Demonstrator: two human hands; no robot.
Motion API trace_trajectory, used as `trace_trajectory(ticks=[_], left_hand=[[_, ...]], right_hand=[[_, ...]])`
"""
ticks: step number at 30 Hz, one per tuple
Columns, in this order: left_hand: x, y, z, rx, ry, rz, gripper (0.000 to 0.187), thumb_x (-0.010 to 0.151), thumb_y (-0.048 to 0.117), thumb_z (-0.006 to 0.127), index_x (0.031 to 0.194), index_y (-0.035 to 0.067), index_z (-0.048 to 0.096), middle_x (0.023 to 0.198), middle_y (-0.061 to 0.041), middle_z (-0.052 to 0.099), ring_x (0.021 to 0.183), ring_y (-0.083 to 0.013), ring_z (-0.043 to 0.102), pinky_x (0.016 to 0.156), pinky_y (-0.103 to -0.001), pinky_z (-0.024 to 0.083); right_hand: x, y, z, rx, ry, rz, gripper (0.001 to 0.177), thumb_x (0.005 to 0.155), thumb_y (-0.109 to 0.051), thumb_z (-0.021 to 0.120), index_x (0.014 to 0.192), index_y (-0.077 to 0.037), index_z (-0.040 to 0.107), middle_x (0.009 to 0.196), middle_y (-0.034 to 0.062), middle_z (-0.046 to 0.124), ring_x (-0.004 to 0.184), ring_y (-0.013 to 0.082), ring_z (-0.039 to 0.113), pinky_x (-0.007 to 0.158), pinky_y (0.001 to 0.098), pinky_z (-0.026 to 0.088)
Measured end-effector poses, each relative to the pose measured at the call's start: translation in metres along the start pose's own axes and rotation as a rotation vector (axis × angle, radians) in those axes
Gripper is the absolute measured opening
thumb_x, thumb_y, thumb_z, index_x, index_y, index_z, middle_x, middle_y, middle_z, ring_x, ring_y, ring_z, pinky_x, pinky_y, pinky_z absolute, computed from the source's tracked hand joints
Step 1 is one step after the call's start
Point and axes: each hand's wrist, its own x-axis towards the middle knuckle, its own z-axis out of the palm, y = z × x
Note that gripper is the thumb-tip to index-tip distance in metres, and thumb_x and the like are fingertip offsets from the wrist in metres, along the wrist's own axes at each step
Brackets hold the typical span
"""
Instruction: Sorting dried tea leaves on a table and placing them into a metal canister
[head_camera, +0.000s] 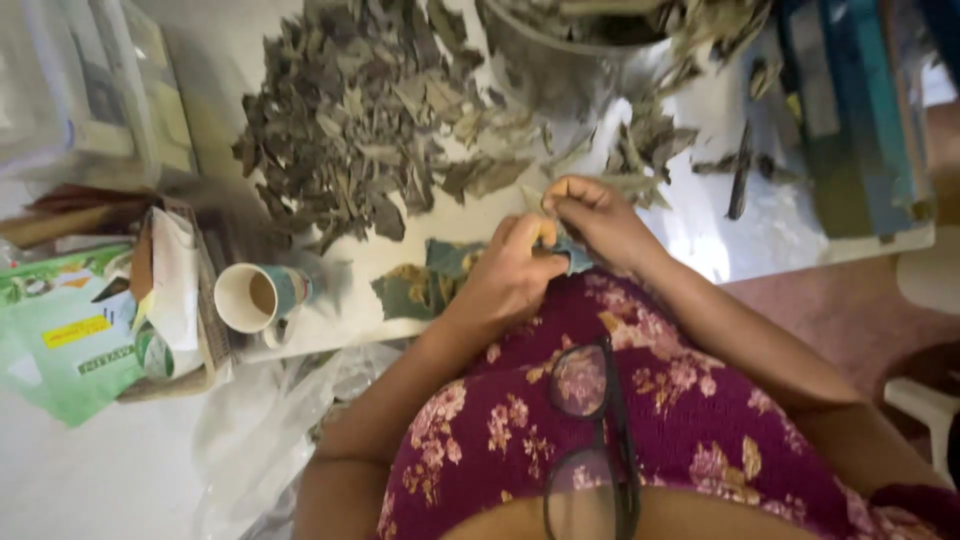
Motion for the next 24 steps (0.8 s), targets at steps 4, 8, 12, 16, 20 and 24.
trace_trajectory(ticks=[4,8,12,16,20,24], left_hand=[[-0.004,-0.033,0.02,-0.112,0.143,-0.001,0.026,0.103,0.017,0.053,0.081,0.012,0.066,0.103,-0.007,0.05,0.095,-0.0353,0.057,0.086,-0.041,0.047],[-0.014,-0.011,-0.003,-0.14,0.106,-0.068,0.021,0.096,0.012,0.056,0.08,0.012,0.069,0.102,-0.007,0.052,0.095,-0.0354,0.059,0.089,-0.042,0.048],[-0.03,-0.004,-0.009,-0.349,-0.08,-0.44,0.026,0.093,0.016,0.056,0.098,0.026,0.079,0.108,-0.004,0.058,0.1,-0.0325,0.065,0.091,-0.038,0.053],[-0.062,-0.044,0.013,-0.259,-0.188,-0.633,0.026,0.088,0.018,0.063,0.106,0.028,0.079,0.108,-0.007,0.062,0.106,-0.032,0.066,0.093,-0.042,0.053],[-0.106,-0.09,0.058,-0.353,-0.21,-0.673,0.022,0.087,0.015,0.06,0.1,0.016,0.078,0.099,-0.019,0.066,0.106,-0.0417,0.065,0.098,-0.05,0.05],[-0.095,-0.08,0.049,-0.457,-0.072,-0.846,0.022,0.088,0.019,0.065,0.104,0.017,0.079,0.104,-0.007,0.068,0.105,-0.0262,0.066,0.095,-0.039,0.05]], right_hand=[[-0.008,-0.001,-0.003,0.155,-0.051,0.072,0.005,0.099,-0.011,0.061,0.1,-0.007,0.063,0.067,0.0129,0.067,0.035,0.0156,0.059,0.027,0.0251,0.046],[0.022,0.045,-0.015,0.228,0.01,-0.018,0.005,0.098,-0.006,0.061,0.101,-0.003,0.064,0.075,0.0112,0.065,0.041,0.0145,0.062,0.03,0.0252,0.05],[0.004,0.01,-0.02,0.26,0.156,-0.115,0.005,0.101,-0.014,0.059,0.102,-0.011,0.063,0.082,0.0014,0.064,0.062,0.0076,0.062,0.049,0.0213,0.052],[-0.004,-0.009,-0.027,0.451,0.15,-0.137,0.008,0.099,-0.019,0.055,0.104,-0.014,0.059,0.087,-0.0005,0.061,0.076,0.0122,0.064,0.065,0.0255,0.055],[-0.021,-0.022,-0.034,0.511,0.096,-0.118,0.016,0.095,-0.026,0.057,0.106,-0.015,0.056,0.085,0.0021,0.062,0.077,0.0159,0.067,0.064,0.0298,0.057],[-0.025,-0.031,-0.04,0.562,-0.003,-0.144,0.017,0.098,-0.024,0.053,0.108,-0.01,0.054,0.085,0.0094,0.057,0.071,0.0248,0.061,0.062,0.0383,0.055]])
